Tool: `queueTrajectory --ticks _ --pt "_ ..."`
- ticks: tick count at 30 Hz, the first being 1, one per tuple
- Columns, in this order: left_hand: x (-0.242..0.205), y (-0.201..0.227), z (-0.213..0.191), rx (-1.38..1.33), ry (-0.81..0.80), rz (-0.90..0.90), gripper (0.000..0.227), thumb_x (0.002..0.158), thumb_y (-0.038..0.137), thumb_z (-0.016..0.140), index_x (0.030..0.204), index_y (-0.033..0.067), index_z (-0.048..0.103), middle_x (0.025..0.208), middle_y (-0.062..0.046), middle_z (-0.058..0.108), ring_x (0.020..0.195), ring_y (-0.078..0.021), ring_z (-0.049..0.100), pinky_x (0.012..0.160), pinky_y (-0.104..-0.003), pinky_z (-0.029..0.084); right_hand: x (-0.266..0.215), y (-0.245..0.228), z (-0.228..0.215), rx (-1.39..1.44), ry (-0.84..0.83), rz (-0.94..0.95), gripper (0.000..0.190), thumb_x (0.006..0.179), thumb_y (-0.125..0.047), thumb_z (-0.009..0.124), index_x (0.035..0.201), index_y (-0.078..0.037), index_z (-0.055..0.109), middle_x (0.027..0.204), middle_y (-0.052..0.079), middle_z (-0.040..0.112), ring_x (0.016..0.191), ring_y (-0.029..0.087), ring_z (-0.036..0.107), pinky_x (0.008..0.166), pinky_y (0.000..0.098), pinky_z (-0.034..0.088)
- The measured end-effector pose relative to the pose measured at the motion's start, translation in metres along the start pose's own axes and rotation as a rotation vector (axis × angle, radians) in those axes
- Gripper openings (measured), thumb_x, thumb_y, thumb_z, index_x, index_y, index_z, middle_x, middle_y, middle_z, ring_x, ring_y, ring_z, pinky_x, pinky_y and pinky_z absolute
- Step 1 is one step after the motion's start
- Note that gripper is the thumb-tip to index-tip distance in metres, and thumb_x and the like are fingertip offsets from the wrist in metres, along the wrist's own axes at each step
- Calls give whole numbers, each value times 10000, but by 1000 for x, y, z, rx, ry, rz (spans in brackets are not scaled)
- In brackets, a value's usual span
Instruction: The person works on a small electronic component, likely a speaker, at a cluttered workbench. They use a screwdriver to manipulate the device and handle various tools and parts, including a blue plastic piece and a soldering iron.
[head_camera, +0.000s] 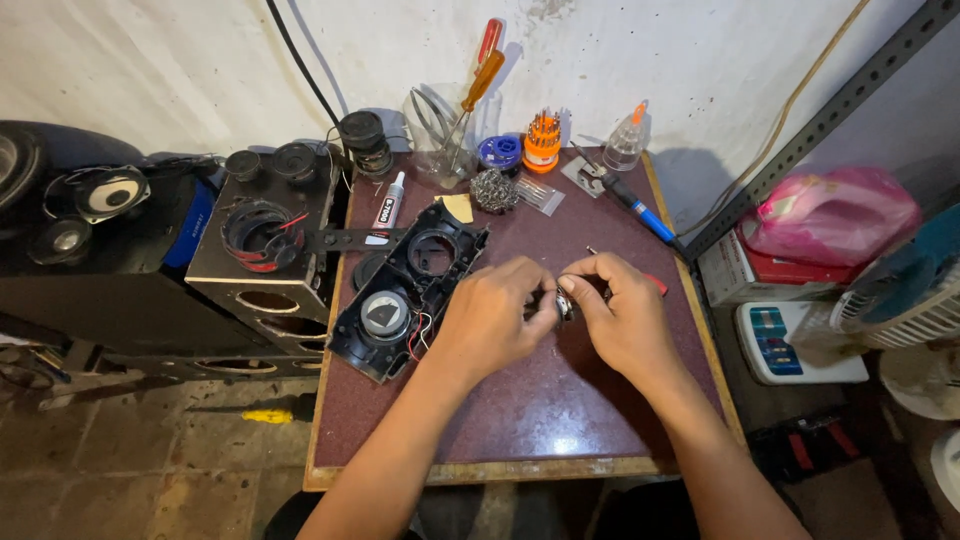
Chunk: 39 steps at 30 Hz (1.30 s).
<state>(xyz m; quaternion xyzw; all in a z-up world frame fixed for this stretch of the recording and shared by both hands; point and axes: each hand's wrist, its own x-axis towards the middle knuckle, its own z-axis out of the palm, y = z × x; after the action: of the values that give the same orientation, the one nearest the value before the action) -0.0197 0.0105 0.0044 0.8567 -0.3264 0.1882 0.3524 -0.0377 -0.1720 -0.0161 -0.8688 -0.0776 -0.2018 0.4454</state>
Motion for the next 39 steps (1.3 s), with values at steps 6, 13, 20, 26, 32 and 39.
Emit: queueTrajectory --ticks 6,13,20,26,32,39 --pt "-2 -7 8 85 14 67 38 849 141 657 873 112 663 730 -75 635 735 -293 707 695 -371 552 -1 7 0 -44 13 -9 45 924 -123 763 959 -94 765 841 134 747 896 338 727 802 417 537" --pt "-2 -3 4 -5 12 -5 65 861 163 672 911 122 670 743 -66 679 720 -283 716 726 -359 562 0 6 -1 12 35 89 23 925 -124 771 937 -105 773 780 121 734 826 263 727 749 387 539" --pt "2 7 -10 -183 -83 -98 514 691 206 829 1148 34 669 990 -195 715 965 -393 702 864 -478 556 3 2 -4 127 -4 172 30 935 -98 741 921 -97 768 729 76 723 701 143 634 660 307 516" --pt "3 2 -5 -271 -111 -177 537 647 189 861 1150 71 716 960 -153 740 947 -383 717 798 -447 593 1 -3 -7 330 -38 301 55 945 -87 714 935 -63 762 743 47 703 665 98 592 605 225 487" --pt "2 2 -1 -497 73 -260 622 622 150 910 1205 89 705 1005 -151 740 935 -377 739 738 -380 635 0 3 -9 523 16 375 82 991 -107 669 986 -57 733 791 45 689 698 99 642 623 200 484" --pt "4 -1 1 -578 21 -331 675 649 9 884 1287 18 663 1103 -219 720 1007 -395 743 740 -399 658 1 3 -11 426 -8 319 87 988 -122 693 1012 -48 733 845 75 736 755 121 658 670 226 490"
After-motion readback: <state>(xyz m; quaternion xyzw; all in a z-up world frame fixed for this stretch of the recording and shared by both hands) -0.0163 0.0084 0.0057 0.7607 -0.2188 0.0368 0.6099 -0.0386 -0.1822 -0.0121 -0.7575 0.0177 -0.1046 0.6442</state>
